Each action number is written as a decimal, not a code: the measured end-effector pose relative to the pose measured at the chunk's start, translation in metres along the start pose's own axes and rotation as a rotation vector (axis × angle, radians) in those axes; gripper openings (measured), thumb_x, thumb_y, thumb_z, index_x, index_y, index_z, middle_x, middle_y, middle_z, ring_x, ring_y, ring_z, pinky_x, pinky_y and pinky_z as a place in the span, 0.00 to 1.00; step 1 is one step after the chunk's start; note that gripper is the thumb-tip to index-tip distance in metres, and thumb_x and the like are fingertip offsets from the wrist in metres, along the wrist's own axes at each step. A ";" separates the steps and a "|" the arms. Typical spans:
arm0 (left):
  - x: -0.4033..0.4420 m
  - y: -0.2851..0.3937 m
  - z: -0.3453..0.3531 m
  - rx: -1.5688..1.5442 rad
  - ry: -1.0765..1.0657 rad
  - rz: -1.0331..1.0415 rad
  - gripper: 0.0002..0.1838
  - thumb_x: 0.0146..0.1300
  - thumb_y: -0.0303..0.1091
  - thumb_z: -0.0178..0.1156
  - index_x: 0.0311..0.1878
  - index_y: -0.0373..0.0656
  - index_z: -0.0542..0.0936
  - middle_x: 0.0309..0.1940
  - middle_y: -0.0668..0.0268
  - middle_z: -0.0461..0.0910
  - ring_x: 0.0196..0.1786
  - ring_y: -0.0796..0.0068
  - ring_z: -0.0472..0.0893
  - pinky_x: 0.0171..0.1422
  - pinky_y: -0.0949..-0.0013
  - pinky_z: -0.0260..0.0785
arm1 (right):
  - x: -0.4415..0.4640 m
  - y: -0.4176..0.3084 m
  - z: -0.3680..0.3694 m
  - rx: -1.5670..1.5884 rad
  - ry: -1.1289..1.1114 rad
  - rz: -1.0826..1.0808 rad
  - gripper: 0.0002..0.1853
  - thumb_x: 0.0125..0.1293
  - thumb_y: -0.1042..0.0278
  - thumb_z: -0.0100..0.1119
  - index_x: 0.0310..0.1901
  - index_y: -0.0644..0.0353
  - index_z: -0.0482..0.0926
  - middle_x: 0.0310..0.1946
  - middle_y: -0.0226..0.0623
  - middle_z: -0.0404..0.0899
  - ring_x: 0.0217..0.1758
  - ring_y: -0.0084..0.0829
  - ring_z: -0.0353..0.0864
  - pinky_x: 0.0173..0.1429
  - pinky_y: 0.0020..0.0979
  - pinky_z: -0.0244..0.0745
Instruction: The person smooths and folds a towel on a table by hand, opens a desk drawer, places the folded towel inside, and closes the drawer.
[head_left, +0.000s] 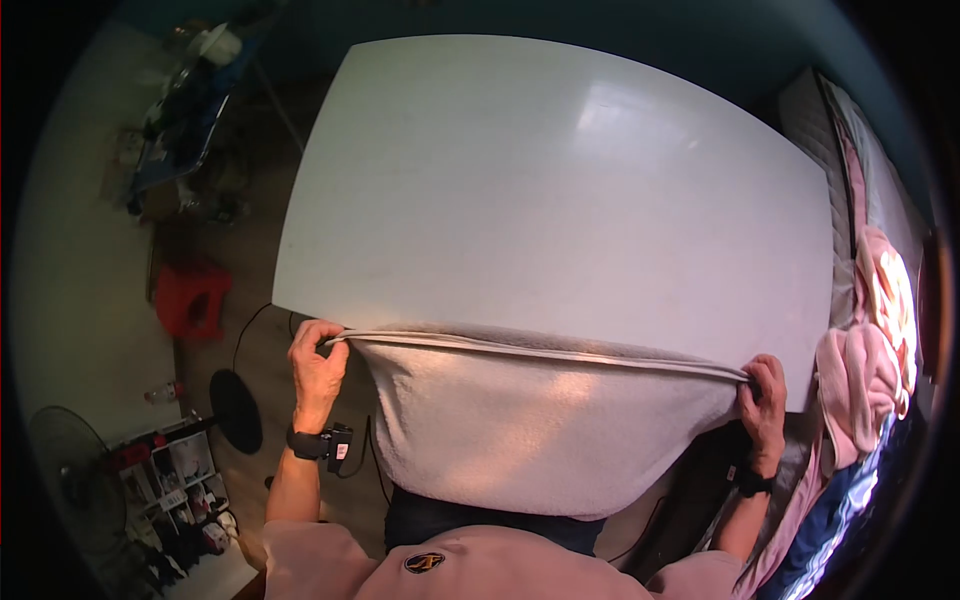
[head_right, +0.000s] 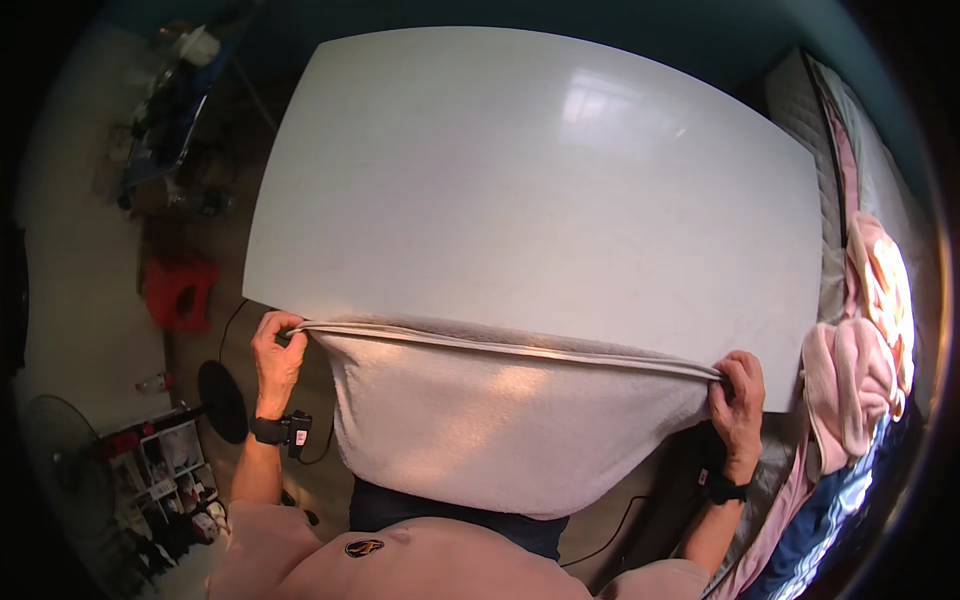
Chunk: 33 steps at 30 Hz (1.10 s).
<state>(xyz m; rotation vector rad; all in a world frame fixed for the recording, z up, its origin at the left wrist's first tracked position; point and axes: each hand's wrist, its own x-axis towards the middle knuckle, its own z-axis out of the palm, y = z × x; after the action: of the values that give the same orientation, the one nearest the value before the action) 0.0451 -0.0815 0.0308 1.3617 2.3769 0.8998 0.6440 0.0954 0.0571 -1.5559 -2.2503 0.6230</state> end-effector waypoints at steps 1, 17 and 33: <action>-0.002 -0.005 0.002 -0.054 0.024 -0.003 0.07 0.50 0.21 0.62 0.35 0.36 0.81 0.40 0.58 0.80 0.45 0.62 0.81 0.52 0.66 0.73 | 0.001 -0.001 0.000 0.035 -0.002 0.002 0.10 0.50 0.82 0.57 0.37 0.67 0.74 0.40 0.45 0.73 0.45 0.43 0.75 0.51 0.35 0.71; 0.002 -0.053 0.015 -0.411 -0.557 -0.284 0.12 0.39 0.34 0.67 0.27 0.36 0.84 0.25 0.65 0.83 0.32 0.76 0.79 0.42 0.72 0.69 | 0.004 0.014 0.010 0.081 0.023 0.067 0.09 0.45 0.79 0.50 0.31 0.66 0.67 0.34 0.40 0.66 0.38 0.35 0.67 0.43 0.28 0.64; 0.015 -0.031 -0.039 -0.275 -0.292 0.123 0.05 0.44 0.26 0.64 0.27 0.38 0.80 0.28 0.63 0.80 0.35 0.64 0.80 0.56 0.63 0.71 | 0.000 -0.020 -0.009 -0.128 -0.095 -0.118 0.15 0.52 0.90 0.46 0.42 0.65 0.66 0.39 0.48 0.70 0.44 0.47 0.73 0.53 0.34 0.70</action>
<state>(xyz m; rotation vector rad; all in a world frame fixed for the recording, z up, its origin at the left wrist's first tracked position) -0.0031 -0.0953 0.0429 1.4283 1.8946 0.9458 0.6329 0.0911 0.0753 -1.4655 -2.4762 0.5398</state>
